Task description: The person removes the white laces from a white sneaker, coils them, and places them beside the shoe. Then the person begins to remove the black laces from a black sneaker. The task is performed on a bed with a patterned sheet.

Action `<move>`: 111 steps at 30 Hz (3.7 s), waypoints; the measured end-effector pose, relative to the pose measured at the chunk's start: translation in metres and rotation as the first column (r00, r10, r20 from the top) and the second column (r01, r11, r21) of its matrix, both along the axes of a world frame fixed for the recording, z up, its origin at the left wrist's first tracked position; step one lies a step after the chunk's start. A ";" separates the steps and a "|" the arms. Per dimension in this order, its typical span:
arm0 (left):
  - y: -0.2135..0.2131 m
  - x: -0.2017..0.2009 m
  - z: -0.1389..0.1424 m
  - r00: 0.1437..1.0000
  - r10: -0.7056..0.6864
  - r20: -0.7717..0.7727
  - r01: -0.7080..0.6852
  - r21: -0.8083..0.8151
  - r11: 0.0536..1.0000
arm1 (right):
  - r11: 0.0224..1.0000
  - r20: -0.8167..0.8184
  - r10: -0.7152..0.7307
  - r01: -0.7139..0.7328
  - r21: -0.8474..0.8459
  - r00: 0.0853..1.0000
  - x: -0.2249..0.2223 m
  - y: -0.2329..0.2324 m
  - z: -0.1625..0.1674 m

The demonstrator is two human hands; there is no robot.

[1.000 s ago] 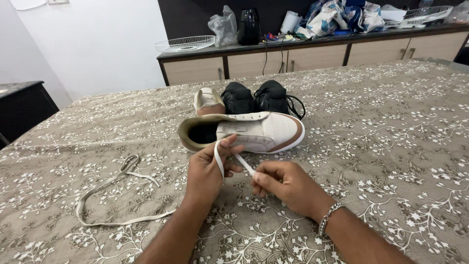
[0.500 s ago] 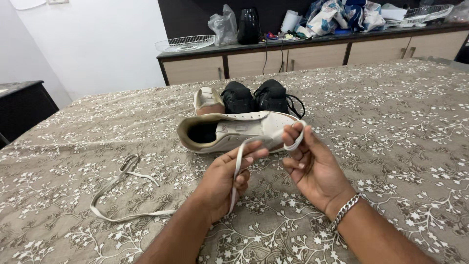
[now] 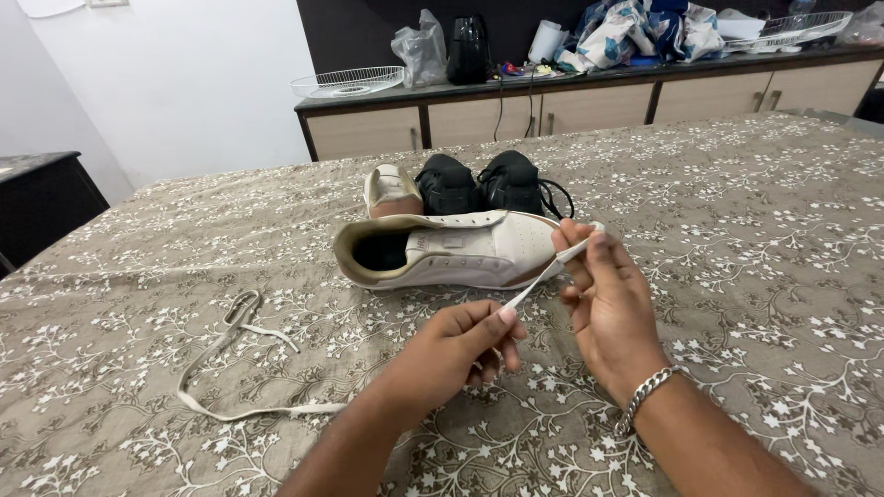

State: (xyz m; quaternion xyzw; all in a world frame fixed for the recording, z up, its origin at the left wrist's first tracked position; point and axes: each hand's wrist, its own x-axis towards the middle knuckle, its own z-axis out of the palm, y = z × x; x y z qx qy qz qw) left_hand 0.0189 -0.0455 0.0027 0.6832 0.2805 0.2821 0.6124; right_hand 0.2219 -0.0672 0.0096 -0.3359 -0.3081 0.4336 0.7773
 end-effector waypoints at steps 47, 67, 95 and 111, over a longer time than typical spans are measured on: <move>-0.005 -0.020 0.020 0.871 0.461 -0.172 -0.264 0.628 0.732 | 0.895 0.546 0.433 -0.411 -0.171 0.717 0.002 0.011 -0.029; 0.005 0.006 0.018 0.850 0.038 -0.526 0.147 0.306 0.941 | 0.941 0.084 0.333 -0.336 0.027 0.939 -0.004 -0.003 -0.002; 0.047 -0.139 0.041 0.193 0.873 0.447 -0.708 -0.553 0.439 | 0.803 0.545 0.594 -0.474 -0.362 0.591 -0.025 -0.013 -0.014; 0.009 -0.051 0.034 0.842 0.488 -0.231 -0.335 0.486 0.807 | 0.786 0.134 0.578 -0.506 -0.355 0.805 -0.049 -0.028 0.043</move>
